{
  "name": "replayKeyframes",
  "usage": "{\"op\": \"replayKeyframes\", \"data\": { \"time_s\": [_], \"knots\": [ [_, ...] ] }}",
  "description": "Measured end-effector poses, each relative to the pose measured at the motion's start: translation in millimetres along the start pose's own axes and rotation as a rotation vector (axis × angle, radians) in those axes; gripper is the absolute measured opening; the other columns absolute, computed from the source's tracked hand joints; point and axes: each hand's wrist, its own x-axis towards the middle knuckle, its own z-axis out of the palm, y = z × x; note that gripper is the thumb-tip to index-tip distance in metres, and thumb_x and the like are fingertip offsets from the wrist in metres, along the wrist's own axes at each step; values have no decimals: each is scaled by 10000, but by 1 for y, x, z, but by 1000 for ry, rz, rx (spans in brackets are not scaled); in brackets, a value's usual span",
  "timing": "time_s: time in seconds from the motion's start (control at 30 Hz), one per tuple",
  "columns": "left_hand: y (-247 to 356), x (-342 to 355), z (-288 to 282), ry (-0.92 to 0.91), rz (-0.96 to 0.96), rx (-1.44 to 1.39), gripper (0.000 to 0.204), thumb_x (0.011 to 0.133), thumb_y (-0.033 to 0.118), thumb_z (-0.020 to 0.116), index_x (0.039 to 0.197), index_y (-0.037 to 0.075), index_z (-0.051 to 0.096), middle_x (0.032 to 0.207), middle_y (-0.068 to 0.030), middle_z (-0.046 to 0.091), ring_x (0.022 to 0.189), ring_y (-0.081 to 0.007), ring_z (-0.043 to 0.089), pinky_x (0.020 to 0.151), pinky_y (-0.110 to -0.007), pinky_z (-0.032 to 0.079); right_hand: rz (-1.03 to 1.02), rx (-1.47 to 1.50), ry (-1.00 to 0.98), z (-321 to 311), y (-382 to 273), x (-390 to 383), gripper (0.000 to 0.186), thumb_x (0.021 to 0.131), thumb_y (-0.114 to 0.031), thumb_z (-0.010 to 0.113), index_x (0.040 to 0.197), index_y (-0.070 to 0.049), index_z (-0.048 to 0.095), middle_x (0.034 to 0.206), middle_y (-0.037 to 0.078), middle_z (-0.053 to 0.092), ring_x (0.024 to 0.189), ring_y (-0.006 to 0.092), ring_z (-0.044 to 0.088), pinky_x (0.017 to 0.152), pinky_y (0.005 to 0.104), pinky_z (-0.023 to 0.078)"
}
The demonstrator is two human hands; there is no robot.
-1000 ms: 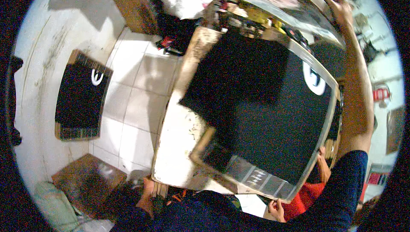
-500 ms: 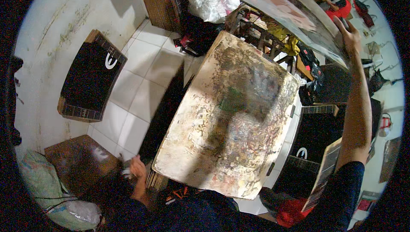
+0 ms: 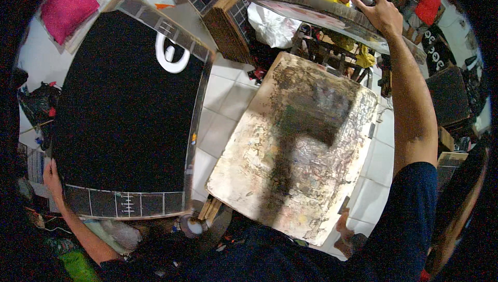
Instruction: The person performs screen printing on a black skateboard deck. They place a screen with a stencil over the deck, apply ink, and use a squeegee to pull the ink across the screen. The person repeatedly lifts the screen to reveal the printed white logo and then repositions it for subsequent passes.
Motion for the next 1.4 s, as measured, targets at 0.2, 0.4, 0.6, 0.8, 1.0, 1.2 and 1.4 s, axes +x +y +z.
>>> {"op": "replayKeyframes", "data": {
  "time_s": [0.2, 0.4, 0.6, 0.8, 1.0, 1.2, 1.4],
  "knots": [
    [-117, -104, 105, 89, -355, -325, 513, 1051, 410, 591, 1131, -85, 702, 1017, -102, 675, 950, -219, 555, 900, -403, 460, 40, 11, -26, -2, -6, -15, 863, 802, -869, 569, 1299, -179, 716, 1139, 181, 757, 1066, 343, 734, 900, 493, 579],
    [-31, -257, 348, -216, 65, 406, 402, 1011, 257, 654, 748, -45, 687, 621, -160, 655, 541, -299, 562, 539, -481, 446, 29, 0, 20, 10, -3, -27, 875, 789, -892, 547, 1275, -186, 723, 1086, 190, 762, 1022, 354, 736, 887, 487, 576],
    [137, -288, 425, -704, -207, -731, 474, 1013, 296, 679, 699, 45, 426, 647, 46, 361, 653, -114, 349, 563, -369, 312, -5, -117, 121, 36, 14, -31, 959, 757, -941, 532, 1310, -180, 720, 1093, 152, 775, 997, 327, 758, 869, 498, 602],
    [204, -302, 443, -888, -42, -669, 492, 726, 333, 948, 795, 36, 561, 686, -21, 570, 623, -177, 489, 596, -377, 452, -19, 10, 225, 16, 2, -37, 729, 785, -771, 670, 995, -83, 782, 941, 200, 762, 935, 354, 741, 833, 464, 565],
    [221, -317, 447, -924, 22, -535, 563, 721, 446, 930, 841, 21, 581, 737, -105, 636, 672, -301, 596, 665, -454, 488, 76, 84, 84, -17, -21, -38, 758, 760, -810, 654, 975, -95, 783, 989, 217, 760, 986, 388, 731, 869, 500, 563],
    [235, -322, 427, -848, 70, -509, 615, 734, 495, 908, 860, -6, 574, 738, -152, 615, 692, -356, 591, 683, -478, 482, 46, 125, 74, -18, -16, -16, 743, 752, -779, 690, 971, -76, 786, 972, 230, 758, 983, 396, 728, 875, 491, 562],
    [244, -313, 417, -884, 33, -447, 629, 726, 510, 907, 832, -1, 555, 718, -146, 601, 670, -350, 573, 662, -481, 472, 53, 89, 76, -21, -13, -1, 784, 741, -798, 688, 990, -62, 794, 990, 239, 758, 1004, 394, 728, 900, 486, 557]
  ]
}}
